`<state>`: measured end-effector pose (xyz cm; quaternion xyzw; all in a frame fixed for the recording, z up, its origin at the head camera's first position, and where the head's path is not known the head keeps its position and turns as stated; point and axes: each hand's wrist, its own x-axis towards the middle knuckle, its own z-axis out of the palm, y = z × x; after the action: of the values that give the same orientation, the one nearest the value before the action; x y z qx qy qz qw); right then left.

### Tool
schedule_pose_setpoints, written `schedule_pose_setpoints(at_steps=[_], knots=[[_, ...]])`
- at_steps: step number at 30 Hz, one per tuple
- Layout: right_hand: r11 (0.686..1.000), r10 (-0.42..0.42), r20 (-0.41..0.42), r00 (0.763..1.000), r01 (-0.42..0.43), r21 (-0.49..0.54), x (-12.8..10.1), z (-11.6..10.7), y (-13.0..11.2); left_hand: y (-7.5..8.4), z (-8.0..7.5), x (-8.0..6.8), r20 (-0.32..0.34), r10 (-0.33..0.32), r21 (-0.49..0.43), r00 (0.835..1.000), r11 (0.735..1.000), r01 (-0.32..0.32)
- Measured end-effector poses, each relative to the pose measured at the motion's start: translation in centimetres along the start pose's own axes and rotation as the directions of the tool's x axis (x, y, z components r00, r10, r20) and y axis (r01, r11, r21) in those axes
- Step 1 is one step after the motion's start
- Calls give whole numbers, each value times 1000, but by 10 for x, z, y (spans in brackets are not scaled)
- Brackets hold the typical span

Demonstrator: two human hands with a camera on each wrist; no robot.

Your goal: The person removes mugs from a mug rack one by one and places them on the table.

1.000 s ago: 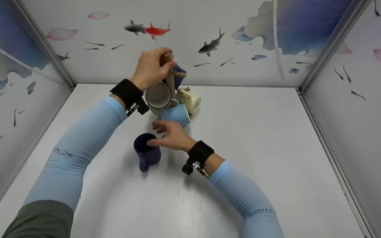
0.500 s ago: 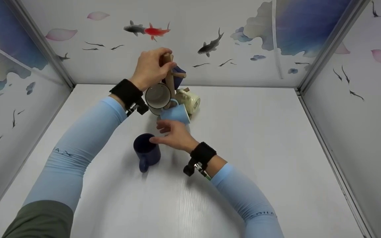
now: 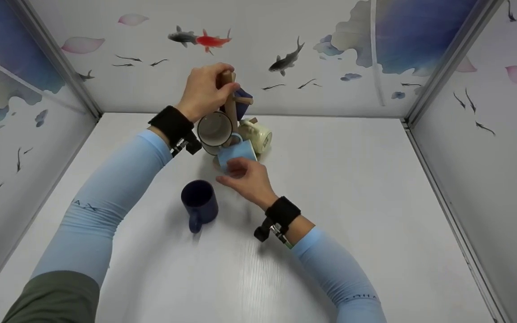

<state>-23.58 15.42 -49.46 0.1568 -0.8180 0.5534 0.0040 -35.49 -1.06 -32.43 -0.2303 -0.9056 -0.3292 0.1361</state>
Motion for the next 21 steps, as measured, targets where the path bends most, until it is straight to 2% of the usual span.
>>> schedule_pose_setpoints(at_steps=[4, 8, 11, 15, 21], knots=[[999, 43, -159, 986, -44, 1, -2, -7, 6, 0, 0, 0, -3, 7, 3, 1000, 1000, -7], [994, 112, -321, 940, -104, 44, -3, -15, 13, 1, 0, 0, -6, 19, 21, 1000, 1000, -19], [986, 167, -390, 905, -152, 68, -2, -19, 18, 2, -1, -1, -4, 16, 29, 1000, 999, -16], [956, 292, -374, 880, -254, 148, 2, -20, 24, 2, -2, -1, -2, 11, 29, 1000, 1000, -11], [862, 473, -212, 855, -398, 315, 5, -21, 25, 2, -1, -2, -3, 19, 33, 1000, 999, -19]])
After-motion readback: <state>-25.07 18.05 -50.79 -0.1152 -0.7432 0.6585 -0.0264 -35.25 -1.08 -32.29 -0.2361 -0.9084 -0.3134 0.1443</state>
